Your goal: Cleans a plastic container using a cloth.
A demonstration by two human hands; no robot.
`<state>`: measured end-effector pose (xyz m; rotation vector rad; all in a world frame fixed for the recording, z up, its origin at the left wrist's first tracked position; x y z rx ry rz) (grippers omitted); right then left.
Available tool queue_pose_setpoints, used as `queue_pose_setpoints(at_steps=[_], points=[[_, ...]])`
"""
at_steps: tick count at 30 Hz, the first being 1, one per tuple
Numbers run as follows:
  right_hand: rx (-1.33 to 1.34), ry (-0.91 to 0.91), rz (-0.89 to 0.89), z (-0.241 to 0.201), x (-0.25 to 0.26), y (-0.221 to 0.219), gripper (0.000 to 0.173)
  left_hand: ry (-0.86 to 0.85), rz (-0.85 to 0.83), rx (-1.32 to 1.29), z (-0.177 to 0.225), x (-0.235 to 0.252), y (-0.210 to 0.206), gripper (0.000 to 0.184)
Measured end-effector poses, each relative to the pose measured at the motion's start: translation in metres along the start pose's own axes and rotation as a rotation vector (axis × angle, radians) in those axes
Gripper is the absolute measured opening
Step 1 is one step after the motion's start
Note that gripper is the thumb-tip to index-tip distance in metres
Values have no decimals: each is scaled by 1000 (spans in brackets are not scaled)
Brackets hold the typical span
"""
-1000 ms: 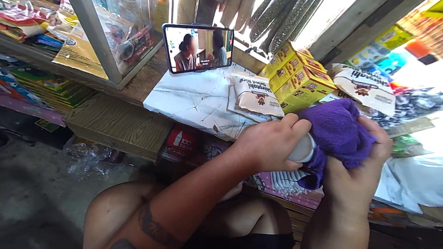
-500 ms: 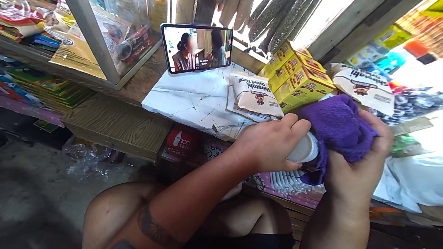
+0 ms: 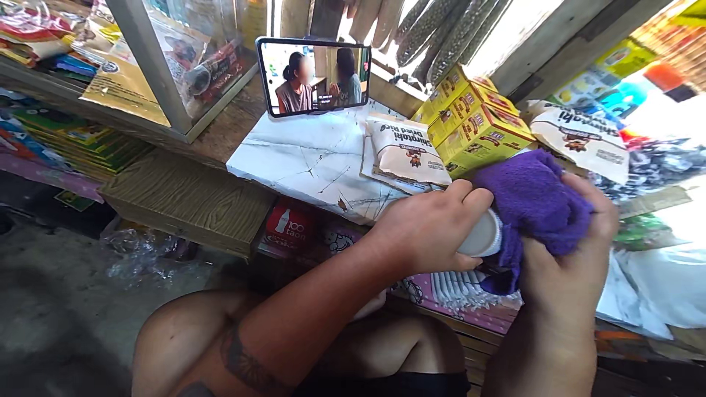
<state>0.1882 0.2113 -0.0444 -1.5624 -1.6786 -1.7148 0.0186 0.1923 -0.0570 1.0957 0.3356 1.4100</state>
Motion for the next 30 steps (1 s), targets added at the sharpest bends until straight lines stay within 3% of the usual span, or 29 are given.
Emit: queue_pose_setpoints(at_steps=[5, 16, 30], points=[[-29, -38, -25, 3, 10, 1, 65, 1, 5, 4, 0, 0, 0, 65], [65, 47, 132, -4, -13, -7, 69, 2, -16, 10, 1, 0, 1, 63], [1, -41, -69, 9, 11, 0, 64, 12, 3, 17, 0, 0, -1, 65]])
Point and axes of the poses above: each hand's wrist, its own x-axis towards the middle knuckle, its own y-axis out of the back of the hand, z = x × y, the point moved 5 cm from there along x, towards the middle knuckle, and after that the axes turned 14 degrees about y, right-handed, at the moved point
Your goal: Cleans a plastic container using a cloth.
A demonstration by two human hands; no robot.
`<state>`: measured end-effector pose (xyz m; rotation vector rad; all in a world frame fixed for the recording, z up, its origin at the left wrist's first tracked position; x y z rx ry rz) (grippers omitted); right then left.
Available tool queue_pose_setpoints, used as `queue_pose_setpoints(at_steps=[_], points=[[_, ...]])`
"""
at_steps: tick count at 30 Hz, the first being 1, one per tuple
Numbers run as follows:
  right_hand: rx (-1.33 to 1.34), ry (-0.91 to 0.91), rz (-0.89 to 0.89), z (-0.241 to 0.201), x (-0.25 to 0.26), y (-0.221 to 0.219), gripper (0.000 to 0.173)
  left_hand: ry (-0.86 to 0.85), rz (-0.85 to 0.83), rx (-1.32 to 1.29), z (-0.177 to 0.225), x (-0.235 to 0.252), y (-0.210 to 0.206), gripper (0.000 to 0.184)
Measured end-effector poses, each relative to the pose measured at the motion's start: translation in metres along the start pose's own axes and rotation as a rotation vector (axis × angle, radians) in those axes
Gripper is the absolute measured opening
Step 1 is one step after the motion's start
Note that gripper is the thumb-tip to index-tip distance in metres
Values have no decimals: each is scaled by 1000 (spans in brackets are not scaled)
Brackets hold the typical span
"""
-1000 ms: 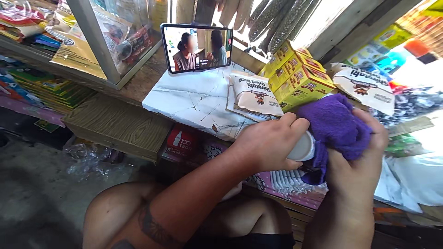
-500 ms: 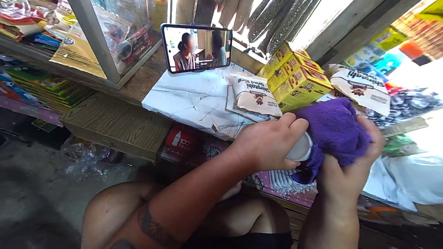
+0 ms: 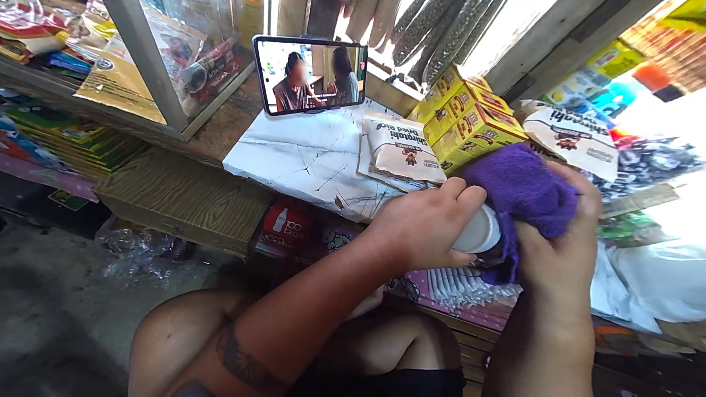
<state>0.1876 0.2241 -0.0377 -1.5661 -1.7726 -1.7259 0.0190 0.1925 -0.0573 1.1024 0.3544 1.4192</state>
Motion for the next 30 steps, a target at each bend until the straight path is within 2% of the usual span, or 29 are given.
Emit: queue_pose_setpoints(at_steps=[18, 30], points=[[-69, -38, -72, 14, 18, 4, 71, -7, 11, 7, 0, 0, 0, 68], [5, -7, 25, 10, 8, 2, 69, -18, 24, 13, 0, -1, 0, 67]])
Point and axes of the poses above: each hand's wrist, its own x-axis towards the middle knuckle, its own y-axis out of the back of the hand, z = x × y, the point moved 5 cm from there along x, towards the middle knuckle, and after that the axes turned 14 degrees about y, right-handed, at the moved point
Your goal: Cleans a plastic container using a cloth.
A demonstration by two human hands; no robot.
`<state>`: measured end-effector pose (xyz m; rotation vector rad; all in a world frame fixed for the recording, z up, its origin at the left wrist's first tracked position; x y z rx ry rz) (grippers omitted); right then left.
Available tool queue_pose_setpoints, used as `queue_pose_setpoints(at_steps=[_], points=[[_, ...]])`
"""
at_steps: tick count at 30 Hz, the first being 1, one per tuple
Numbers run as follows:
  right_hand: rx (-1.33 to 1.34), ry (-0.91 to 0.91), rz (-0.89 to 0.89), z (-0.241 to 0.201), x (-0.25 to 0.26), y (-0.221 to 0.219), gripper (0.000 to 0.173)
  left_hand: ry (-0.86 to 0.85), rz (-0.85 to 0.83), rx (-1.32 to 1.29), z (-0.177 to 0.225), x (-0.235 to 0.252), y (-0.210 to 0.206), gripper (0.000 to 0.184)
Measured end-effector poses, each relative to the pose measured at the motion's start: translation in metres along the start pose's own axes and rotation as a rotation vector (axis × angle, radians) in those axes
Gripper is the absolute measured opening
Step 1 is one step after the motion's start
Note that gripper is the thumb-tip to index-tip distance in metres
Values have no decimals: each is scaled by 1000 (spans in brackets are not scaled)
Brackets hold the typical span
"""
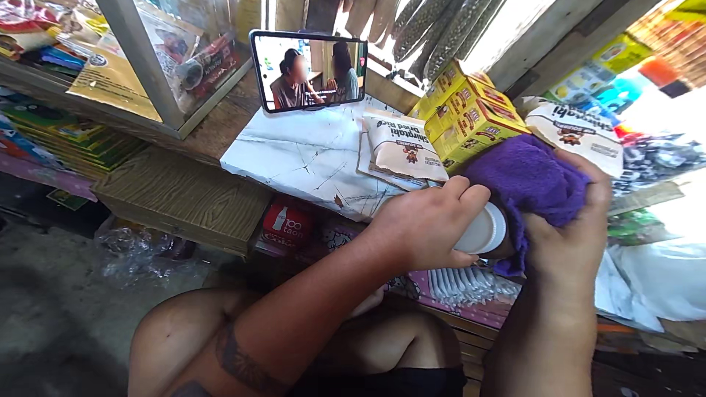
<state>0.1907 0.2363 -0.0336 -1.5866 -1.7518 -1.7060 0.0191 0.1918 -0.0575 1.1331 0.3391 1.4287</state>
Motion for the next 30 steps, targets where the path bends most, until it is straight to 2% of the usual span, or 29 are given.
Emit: queue_pose_setpoints(at_steps=[16, 23, 30], points=[[132, 83, 142, -15, -32, -6, 71, 36, -37, 1, 2, 0, 1, 65], [175, 76, 245, -17, -50, -9, 79, 32, -31, -8, 2, 1, 1, 68], [194, 104, 266, -17, -60, -10, 80, 40, -50, -2, 2, 1, 2, 69]])
Point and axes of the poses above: each hand's wrist, its own x-axis towards the middle knuckle, its own y-axis out of the back of the hand, z = x × y, the point moved 5 cm from there along x, towards the middle knuckle, and after that the axes turned 14 degrees about y, right-handed, at the moved point
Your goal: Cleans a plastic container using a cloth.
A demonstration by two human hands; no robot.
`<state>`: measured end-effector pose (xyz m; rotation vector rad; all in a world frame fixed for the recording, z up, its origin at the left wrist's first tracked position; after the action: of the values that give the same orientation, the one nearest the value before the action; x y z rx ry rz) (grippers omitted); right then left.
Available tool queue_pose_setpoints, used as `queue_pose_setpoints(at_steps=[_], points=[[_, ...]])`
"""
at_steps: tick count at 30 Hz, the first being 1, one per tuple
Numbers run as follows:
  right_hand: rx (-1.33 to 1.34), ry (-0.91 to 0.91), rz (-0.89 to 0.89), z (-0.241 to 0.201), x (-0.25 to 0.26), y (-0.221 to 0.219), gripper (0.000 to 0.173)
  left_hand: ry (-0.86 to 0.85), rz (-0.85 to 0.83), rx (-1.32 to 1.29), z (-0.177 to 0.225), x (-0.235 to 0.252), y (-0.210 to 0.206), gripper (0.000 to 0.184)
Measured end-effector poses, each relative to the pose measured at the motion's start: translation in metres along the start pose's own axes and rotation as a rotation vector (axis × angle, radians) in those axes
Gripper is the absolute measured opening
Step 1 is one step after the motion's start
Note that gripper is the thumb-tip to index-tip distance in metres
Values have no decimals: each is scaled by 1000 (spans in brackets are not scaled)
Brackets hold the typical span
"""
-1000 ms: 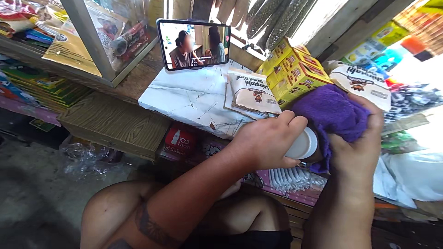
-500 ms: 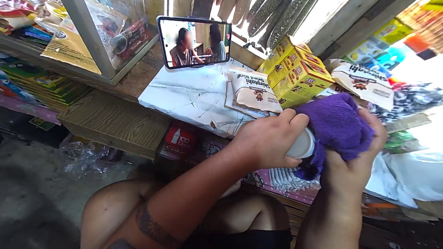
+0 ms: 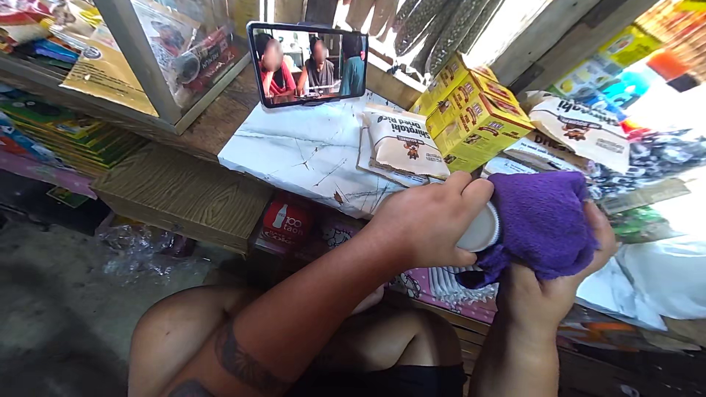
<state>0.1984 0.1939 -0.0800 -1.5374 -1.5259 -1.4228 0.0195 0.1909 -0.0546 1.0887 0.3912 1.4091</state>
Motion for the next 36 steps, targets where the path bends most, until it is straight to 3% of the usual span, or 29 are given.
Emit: queue_pose_setpoints(at_steps=[16, 31, 36], points=[[-16, -20, 10, 1, 2, 2, 75, 1, 1, -27, -1, 1, -1, 66], [-280, -158, -389, 8, 63, -4, 70, 20, -8, -21, -2, 1, 0, 62], [-330, -182, -406, 10, 70, -11, 70, 16, 0, -26, -3, 1, -1, 62]])
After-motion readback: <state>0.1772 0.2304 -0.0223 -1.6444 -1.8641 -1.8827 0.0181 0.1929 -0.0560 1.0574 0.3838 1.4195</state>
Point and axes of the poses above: each hand's wrist, its own x-axis towards the middle knuckle, its own y-axis out of the back of the hand, z = x × y, the point moved 5 cm from there along x, towards the middle knuckle, and after that the axes turned 14 degrees about y, right-handed, at the moved point
